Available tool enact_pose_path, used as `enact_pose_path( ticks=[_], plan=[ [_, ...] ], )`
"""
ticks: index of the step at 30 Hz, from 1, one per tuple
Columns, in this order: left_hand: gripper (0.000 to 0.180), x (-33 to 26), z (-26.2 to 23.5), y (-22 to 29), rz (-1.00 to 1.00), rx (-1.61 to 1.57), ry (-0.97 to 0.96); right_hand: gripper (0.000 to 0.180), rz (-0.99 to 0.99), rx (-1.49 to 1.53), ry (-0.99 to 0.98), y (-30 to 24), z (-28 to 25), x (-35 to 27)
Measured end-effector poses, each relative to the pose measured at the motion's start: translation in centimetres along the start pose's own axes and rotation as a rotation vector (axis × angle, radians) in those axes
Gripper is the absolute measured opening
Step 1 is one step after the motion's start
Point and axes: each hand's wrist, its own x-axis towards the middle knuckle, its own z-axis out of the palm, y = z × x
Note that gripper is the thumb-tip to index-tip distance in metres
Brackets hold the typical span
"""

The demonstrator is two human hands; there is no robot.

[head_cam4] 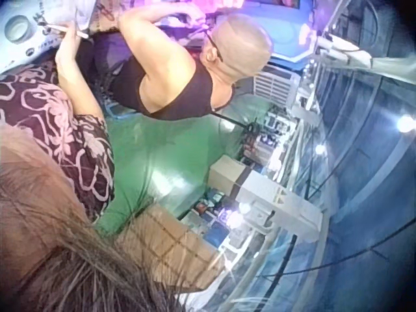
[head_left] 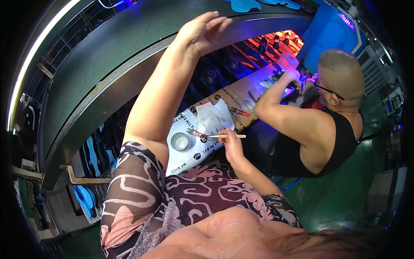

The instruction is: The person takes shoe soles, applies adhesive onto them using a brush dipped in a container, and places the soles onto a conveyor belt.

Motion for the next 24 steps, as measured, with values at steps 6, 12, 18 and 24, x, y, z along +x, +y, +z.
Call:
enact_pose_path(
  ticks=[6, 12, 18, 24],
  plan=[
    [0.047, -10.2, -4.8, -4.4, 0.075, 0.568, -0.194, 0.033, 0.039, 0.027, 0.029, 0.7, -0.9, -0.3],
    [0.042, -30.7, -25.5, -4.5, 0.077, 1.606, 0.632, 0.035, 0.096, -0.002, -0.051, 1.4, 0.3, -0.3],
    [0.088, -50.5, -32.9, -7.2, -0.802, 1.903, 1.210, 0.031, 0.149, -0.016, -0.143, 2.7, 3.2, 0.0],
    [0.067, -52.7, -39.4, -13.3, -0.142, 0.955, 1.206, 0.031, 0.113, -0.089, -0.198, 4.4, 5.7, -0.6]
  ],
)
